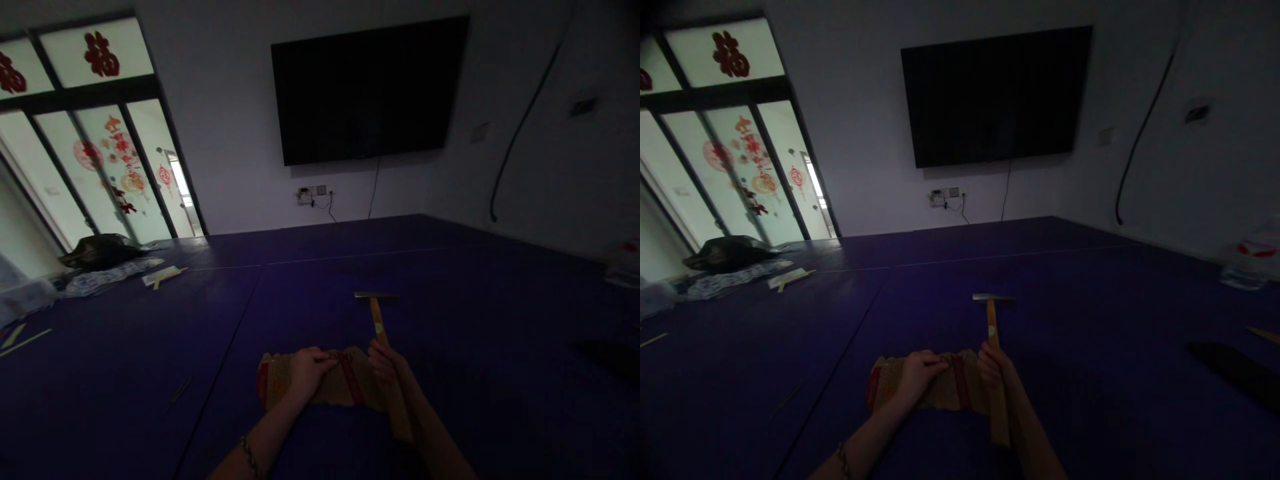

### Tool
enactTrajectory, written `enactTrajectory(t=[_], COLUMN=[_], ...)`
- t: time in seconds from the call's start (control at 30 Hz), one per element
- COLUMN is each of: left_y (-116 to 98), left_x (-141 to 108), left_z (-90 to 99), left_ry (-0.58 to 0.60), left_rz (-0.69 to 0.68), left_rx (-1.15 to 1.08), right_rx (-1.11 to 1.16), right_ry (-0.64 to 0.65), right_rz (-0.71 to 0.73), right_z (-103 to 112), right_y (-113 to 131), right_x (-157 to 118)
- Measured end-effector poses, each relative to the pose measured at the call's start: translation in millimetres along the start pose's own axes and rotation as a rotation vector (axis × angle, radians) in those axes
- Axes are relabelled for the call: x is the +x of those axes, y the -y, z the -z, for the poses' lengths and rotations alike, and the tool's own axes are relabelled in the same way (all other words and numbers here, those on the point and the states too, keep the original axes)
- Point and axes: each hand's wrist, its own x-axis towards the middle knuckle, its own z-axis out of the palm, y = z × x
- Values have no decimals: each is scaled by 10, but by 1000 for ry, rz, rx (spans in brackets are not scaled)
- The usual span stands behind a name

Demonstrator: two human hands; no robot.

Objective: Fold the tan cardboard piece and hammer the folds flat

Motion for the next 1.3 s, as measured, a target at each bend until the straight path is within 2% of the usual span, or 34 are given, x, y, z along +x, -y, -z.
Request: enactTrajectory(t=[0.23,0.47,0.77,0.97,1.3], left_y=[-4,23,5,20,-1], left_x=[-14,-20,-43,-58,-50], left_z=[-2,5,3,3,7], left_ry=[-24,0,-20,-88,-66], left_rz=[6,24,74,-31,-12], left_rx=[-5,5,0,11,-10], right_rx=[11,14,-24,-66,-173], right_ry=[-36,-111,-148,-115,-190], right_rz=[28,46,-1,-46,-51], right_z=[-25,-66,-123,-109,-179], right_y=[-3,-9,10,29,95], right_x=[-10,-14,-30,-10,16])
